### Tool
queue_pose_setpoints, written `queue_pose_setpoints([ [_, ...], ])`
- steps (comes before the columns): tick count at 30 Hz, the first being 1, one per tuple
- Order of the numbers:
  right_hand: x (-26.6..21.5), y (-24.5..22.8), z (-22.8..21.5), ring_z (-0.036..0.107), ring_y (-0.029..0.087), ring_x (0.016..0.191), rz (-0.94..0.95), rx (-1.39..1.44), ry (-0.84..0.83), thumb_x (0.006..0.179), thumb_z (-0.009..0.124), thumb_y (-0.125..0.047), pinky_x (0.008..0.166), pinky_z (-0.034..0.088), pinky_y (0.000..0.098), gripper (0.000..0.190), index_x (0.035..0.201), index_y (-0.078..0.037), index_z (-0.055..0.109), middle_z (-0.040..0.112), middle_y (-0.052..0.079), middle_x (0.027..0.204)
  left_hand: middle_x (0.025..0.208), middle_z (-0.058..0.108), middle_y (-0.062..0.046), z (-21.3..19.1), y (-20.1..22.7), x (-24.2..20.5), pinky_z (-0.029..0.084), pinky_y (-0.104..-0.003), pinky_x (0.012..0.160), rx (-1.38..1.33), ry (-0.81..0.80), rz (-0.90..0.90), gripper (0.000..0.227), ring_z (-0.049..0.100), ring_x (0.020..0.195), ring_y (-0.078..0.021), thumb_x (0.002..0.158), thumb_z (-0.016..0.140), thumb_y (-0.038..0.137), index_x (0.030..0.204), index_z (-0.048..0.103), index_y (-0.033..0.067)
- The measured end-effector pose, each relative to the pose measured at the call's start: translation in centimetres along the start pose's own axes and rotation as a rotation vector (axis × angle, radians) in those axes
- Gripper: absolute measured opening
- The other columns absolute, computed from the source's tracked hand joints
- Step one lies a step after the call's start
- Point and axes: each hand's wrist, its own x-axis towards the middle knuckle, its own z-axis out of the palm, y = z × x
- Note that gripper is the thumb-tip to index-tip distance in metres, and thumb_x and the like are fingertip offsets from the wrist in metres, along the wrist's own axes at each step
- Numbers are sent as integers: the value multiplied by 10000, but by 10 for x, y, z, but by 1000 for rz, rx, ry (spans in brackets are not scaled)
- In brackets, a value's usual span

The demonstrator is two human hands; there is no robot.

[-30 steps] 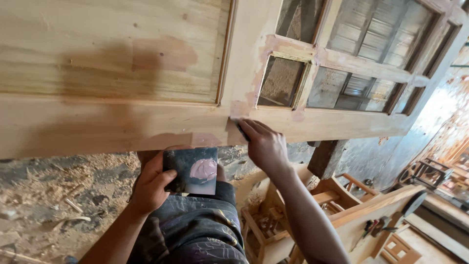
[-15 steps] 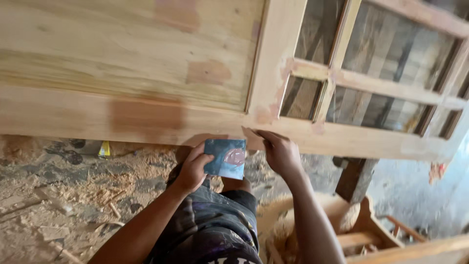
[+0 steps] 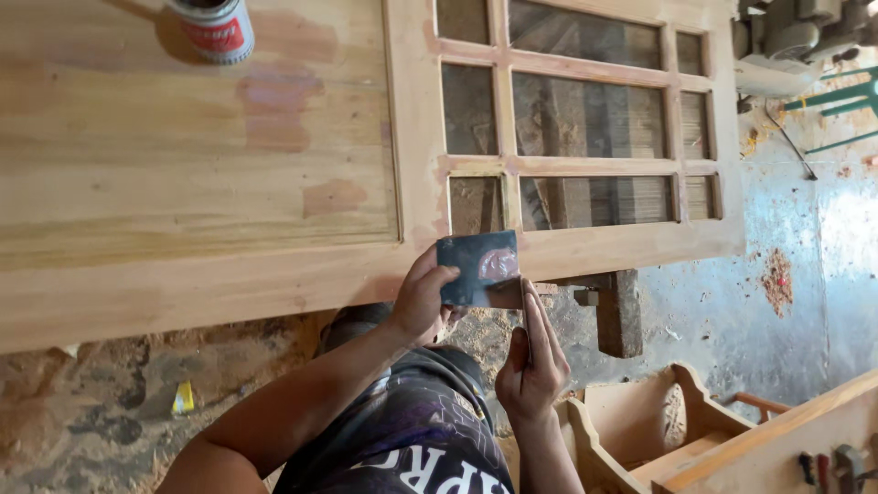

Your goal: The person sands the wooden frame of a glass-paneled door with small pieces of sandpaper and applies wood filler or stain from a tin to the joints and surfaces using their hands and small applicators.

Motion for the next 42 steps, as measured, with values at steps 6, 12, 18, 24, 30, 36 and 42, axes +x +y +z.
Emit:
queue_pose_setpoints([
  [6, -9, 26, -10, 665, 406, 1241, 155, -117, 6, 964, 554, 54, 1032, 558, 434, 403, 1362, 100, 600, 658, 292, 1326, 817, 615, -72, 17, 14, 11, 419, -285, 425, -82, -163, -13, 330, 503, 487, -131, 967, 457, 34, 1289, 521, 6],
  [12, -27, 8, -25, 694, 360, 1235, 127, -96, 237, 987, 527, 48, 1051, 572, 411, 415, 1398, 99, 553, 665, 263, 1324, 839, 631, -42, 31, -4, 13, 450, -296, 437, 30, -50, -146, 339, 560, 543, -119, 922, 440, 44, 1251, 518, 69],
  [18, -22, 18, -20, 755, 321, 1091, 382, -127, -37, 949, 571, 32, 910, 606, 403, 395, 1337, 43, 648, 725, 233, 1230, 811, 608, -79, 15, -2, 8, 434, -282, 433, 37, -195, -23, 286, 512, 496, -132, 981, 479, 64, 1258, 512, 0],
  [24, -41, 23, -14, 727, 296, 1146, 164, -31, 73, 1002, 562, 8, 963, 609, 391, 347, 1342, 17, 631, 707, 237, 1254, 844, 625, -64, 22, 0, -3, 466, -288, 447, 50, -121, -76, 376, 551, 520, -131, 950, 463, 55, 1323, 507, 39],
  [30, -54, 42, 1, 730, 242, 853, 461, -93, -59, 966, 603, -39, 737, 570, 337, 267, 1199, 42, 702, 765, 205, 996, 996, 672, -89, 12, 12, -3, 489, -295, 529, 6, -122, -61, 403, 628, 686, -142, 957, 473, 23, 1355, 522, -20],
  [36, -62, 59, -12, 644, 129, 721, 777, 231, 158, 969, 633, -60, 644, 529, 262, 206, 1092, 69, 735, 734, 111, 821, 958, 655, -80, 5, 22, -9, 491, -267, 495, 122, -166, -18, 427, 593, 625, -114, 998, 483, 61, 1419, 536, 15],
  [42, -42, 82, -34, 735, 198, 808, 987, 1118, 202, 926, 632, 4, 751, 617, 326, 159, 1039, 76, 717, 748, 135, 959, 989, 663, -81, 1, 25, -2, 501, -273, 520, 233, -102, -8, 445, 609, 677, -119, 941, 475, 49, 1380, 530, 5],
])
